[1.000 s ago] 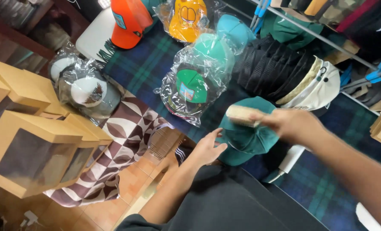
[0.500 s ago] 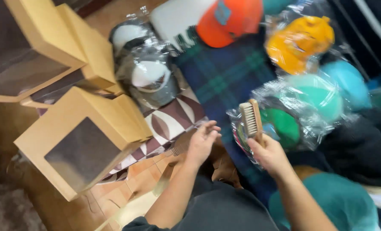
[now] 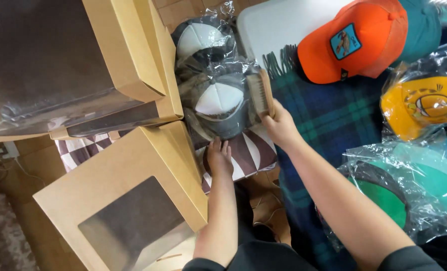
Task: The person is cleaning and steaming various hats, removing them from plastic packaging and using a handheld steamer and brush to prepare them.
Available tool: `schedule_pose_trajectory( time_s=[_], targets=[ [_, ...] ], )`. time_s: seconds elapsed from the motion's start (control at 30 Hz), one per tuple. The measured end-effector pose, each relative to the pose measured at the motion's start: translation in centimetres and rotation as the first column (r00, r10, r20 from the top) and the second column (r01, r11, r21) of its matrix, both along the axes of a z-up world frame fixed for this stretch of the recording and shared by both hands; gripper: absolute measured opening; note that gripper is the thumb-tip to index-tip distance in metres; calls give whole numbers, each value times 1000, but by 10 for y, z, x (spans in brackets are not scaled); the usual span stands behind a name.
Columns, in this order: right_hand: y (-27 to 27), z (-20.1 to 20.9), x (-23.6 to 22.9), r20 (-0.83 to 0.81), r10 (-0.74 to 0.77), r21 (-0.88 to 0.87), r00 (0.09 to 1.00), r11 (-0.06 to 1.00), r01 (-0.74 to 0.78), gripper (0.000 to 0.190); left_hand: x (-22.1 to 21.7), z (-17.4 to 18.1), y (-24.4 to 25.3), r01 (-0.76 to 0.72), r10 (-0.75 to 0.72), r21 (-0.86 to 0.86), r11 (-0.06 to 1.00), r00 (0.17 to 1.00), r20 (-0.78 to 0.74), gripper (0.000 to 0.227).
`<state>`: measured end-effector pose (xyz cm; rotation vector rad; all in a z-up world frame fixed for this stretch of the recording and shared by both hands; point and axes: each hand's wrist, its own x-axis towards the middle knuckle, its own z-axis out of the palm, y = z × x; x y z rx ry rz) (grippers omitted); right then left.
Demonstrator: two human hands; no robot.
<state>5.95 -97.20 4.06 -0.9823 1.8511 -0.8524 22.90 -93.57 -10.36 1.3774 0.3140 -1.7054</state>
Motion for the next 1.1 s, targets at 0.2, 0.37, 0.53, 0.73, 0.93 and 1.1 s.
schedule_pose_trajectory(
  time_s=[0.2, 0.37, 0.53, 0.73, 0.93, 1.1],
  targets=[
    [-87, 2, 0, -295, 268, -224, 917, 914, -340, 49, -14, -62, 3, -156, 151, -41, 987, 984, -96, 66],
    [-183, -43, -10, -503, 426, -289, 753, 738, -610, 60, -14, 44, -32, -22, 24, 137, 990, 1000, -8, 67],
    [-218, -71, -8, -444, 590, 24, 674, 760, -650, 62, -8, 5, -23, -29, 33, 75, 997, 998, -55, 57],
    [-184, -74, -37, -341, 571, 201, 747, 820, -535, 34, -8, -101, 23, -220, 209, -19, 975, 948, -238, 43],
    [-174, -61, -38, -514, 544, -43, 663, 756, -653, 50, -14, -47, 22, -255, 270, 112, 960, 950, -156, 37],
    [-215, -84, -16, -603, 524, -148, 601, 667, -730, 69, -13, -43, 22, -166, 177, 115, 980, 980, -96, 49]
  ],
)
